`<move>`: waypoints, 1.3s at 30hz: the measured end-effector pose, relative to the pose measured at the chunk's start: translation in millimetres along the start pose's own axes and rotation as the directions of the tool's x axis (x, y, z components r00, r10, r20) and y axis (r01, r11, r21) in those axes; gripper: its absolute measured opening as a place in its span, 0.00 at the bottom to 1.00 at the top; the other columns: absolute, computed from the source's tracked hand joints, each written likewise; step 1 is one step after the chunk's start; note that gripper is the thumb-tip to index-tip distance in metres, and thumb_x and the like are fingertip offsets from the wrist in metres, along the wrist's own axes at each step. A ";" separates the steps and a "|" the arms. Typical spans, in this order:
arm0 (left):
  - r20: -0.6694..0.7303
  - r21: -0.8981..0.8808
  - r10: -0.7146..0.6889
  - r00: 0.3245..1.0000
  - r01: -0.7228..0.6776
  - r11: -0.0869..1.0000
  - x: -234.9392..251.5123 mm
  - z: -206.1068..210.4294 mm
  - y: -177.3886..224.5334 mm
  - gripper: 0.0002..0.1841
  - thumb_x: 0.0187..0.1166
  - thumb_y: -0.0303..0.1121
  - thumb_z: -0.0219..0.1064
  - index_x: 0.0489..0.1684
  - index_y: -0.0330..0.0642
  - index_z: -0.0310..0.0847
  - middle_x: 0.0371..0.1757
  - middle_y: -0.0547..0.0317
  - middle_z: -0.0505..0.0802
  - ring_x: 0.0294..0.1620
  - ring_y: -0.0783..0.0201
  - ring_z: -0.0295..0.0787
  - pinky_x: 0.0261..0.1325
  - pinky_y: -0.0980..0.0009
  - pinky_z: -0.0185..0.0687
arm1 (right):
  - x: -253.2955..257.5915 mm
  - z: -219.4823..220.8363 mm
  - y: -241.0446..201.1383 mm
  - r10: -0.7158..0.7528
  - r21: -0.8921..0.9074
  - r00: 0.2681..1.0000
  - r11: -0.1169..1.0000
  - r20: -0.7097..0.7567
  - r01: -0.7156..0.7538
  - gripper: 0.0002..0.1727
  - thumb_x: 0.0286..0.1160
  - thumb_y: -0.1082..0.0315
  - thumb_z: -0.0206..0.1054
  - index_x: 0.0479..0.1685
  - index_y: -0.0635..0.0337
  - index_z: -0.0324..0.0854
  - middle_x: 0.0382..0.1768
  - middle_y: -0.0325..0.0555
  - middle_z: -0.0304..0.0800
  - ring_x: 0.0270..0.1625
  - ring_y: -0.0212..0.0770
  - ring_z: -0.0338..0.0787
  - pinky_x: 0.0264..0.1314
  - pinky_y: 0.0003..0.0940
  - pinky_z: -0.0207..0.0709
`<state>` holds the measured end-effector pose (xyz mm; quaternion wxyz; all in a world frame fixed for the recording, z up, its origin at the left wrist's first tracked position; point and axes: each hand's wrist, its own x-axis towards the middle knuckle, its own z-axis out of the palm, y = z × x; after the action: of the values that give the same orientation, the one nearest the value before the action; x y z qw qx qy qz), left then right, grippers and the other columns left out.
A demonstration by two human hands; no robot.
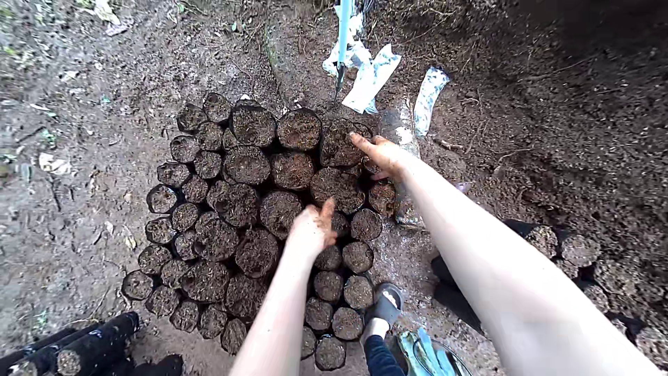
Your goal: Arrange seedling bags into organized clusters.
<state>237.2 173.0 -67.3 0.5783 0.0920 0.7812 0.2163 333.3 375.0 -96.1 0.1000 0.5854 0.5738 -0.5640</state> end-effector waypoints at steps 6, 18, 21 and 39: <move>-0.087 -0.343 0.148 0.985 -0.169 0.924 34.5 39.8 -30.8 0.29 0.98 0.45 0.43 0.90 0.33 0.54 0.82 0.31 0.75 0.77 0.45 0.82 0.76 0.49 0.82 | 10.9 -6.0 -6.9 -0.170 -0.260 0.981 0.947 0.094 0.189 0.32 0.96 0.48 0.44 0.80 0.67 0.68 0.76 0.67 0.76 0.74 0.60 0.83 0.74 0.61 0.76; -0.265 -0.632 0.143 0.954 -0.284 0.721 17.8 56.2 -48.0 0.24 0.98 0.34 0.40 0.87 0.28 0.56 0.77 0.30 0.77 0.70 0.50 0.88 0.71 0.59 0.87 | 8.7 -6.6 -2.4 -0.198 -0.308 0.979 0.929 0.054 0.205 0.27 0.97 0.55 0.44 0.70 0.69 0.77 0.67 0.66 0.83 0.69 0.57 0.86 0.75 0.58 0.76; -0.227 -0.584 0.154 0.962 -0.261 0.769 25.5 59.0 -48.9 0.27 0.98 0.36 0.41 0.91 0.30 0.49 0.82 0.29 0.74 0.74 0.49 0.85 0.75 0.59 0.84 | 9.7 -9.4 -7.9 -0.210 -0.411 0.972 0.880 0.108 0.236 0.30 0.97 0.50 0.43 0.73 0.69 0.75 0.69 0.67 0.82 0.71 0.60 0.86 0.76 0.61 0.73; 0.040 0.790 0.891 0.453 -0.560 0.249 74.3 22.9 87.6 0.34 0.92 0.54 0.44 0.91 0.42 0.60 0.96 0.38 0.53 0.96 0.34 0.42 0.92 0.33 0.38 | -126.4 20.4 159.1 -0.449 -0.222 0.891 0.864 0.069 0.453 0.29 0.93 0.46 0.48 0.69 0.62 0.81 0.66 0.56 0.86 0.70 0.50 0.87 0.75 0.51 0.78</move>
<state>226.1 285.6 -98.0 0.1334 0.6185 0.7578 0.1595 484.3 237.6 -89.5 0.0375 0.4152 0.7558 -0.5049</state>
